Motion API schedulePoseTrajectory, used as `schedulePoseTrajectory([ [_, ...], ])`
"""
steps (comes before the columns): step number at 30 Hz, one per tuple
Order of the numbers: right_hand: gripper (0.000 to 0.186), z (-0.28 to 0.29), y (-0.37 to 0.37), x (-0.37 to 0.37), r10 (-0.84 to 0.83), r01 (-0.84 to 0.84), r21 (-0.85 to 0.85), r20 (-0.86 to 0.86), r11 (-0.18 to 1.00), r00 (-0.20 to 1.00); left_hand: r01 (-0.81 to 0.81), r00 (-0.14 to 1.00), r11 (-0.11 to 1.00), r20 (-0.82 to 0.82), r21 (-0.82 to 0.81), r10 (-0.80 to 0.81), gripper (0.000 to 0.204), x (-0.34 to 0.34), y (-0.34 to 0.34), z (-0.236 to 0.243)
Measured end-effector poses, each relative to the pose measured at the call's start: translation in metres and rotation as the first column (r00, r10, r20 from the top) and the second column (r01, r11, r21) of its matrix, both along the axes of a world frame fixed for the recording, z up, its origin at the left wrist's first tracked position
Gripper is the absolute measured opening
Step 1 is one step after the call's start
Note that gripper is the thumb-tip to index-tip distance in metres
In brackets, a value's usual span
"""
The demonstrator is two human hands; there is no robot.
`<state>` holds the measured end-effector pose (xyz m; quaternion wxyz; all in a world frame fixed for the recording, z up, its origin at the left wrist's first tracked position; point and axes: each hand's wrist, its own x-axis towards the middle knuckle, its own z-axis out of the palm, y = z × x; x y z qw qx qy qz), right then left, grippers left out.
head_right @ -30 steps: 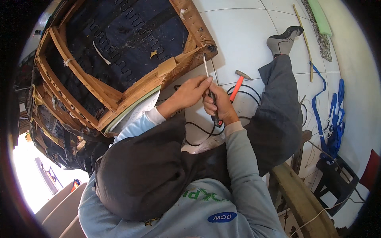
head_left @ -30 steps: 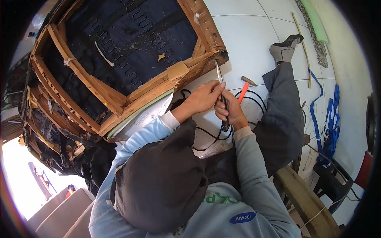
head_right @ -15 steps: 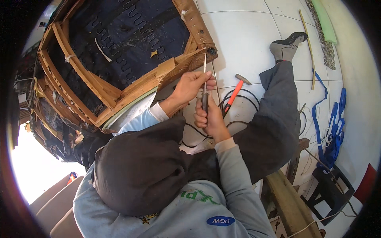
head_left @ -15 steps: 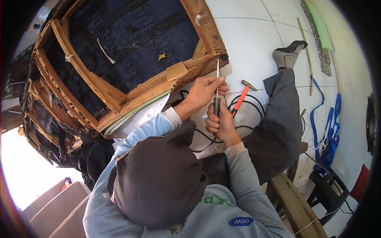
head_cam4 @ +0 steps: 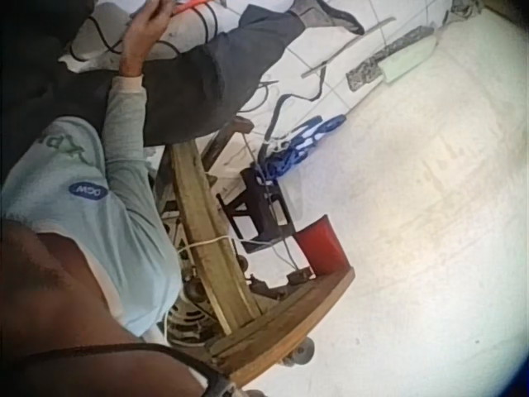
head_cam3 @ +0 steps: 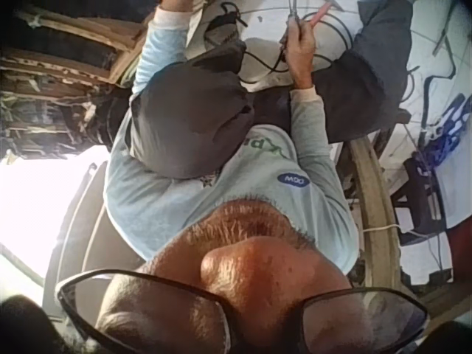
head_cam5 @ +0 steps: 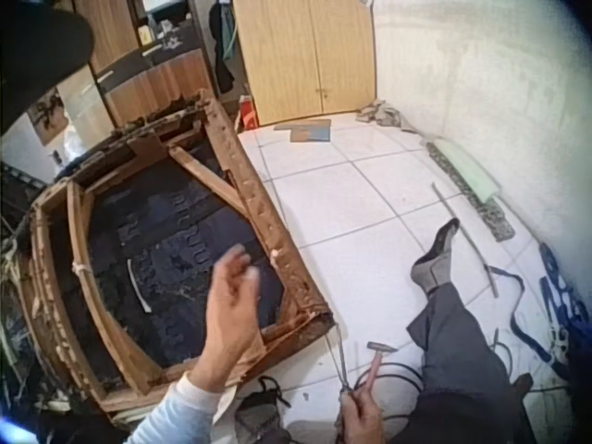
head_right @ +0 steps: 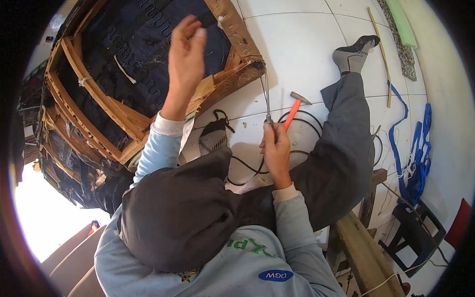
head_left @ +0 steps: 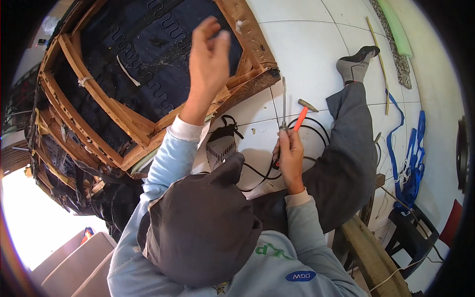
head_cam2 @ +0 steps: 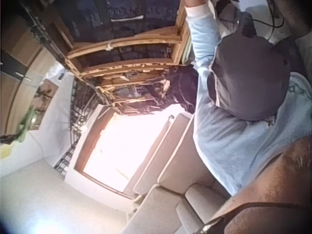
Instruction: The person sits on the floor and uses a screwdriver to remove staples from the wooden frame of an overturned sofa. They then use a hammer to pry and remove remaining staples and debris from the frame's edge.
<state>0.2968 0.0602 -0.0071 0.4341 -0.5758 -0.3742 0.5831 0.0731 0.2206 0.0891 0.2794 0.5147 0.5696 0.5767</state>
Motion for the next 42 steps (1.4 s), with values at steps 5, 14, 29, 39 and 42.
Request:
schedulePoseTrajectory([
  [5,0.025,-0.021,0.003,-0.003,-0.105,0.090,0.100,0.157,0.991,0.982,0.116,0.828,0.932,-0.485,-0.344,-0.283,0.080,0.023,-0.026,-0.044],
  [14,0.033,-0.025,0.006,-0.003,-0.181,0.022,0.305,0.507,0.952,0.843,0.003,0.657,0.754,-0.568,-0.656,-0.497,0.099,0.042,-0.011,-0.045],
  [29,0.037,-0.019,0.007,0.001,-0.224,-0.040,0.387,0.612,0.921,0.758,-0.013,0.639,0.800,-0.620,-0.600,-0.455,0.091,0.040,-0.013,-0.056],
  [39,0.043,-0.006,0.023,0.030,-0.211,-0.247,0.417,0.787,0.875,0.580,-0.047,0.633,0.739,-0.592,-0.672,-0.499,0.093,0.044,-0.009,-0.046],
  [42,0.043,0.004,0.022,0.028,-0.152,-0.278,0.340,0.835,0.898,0.529,-0.102,0.619,0.773,-0.648,-0.626,-0.444,0.093,0.048,-0.014,-0.051],
])
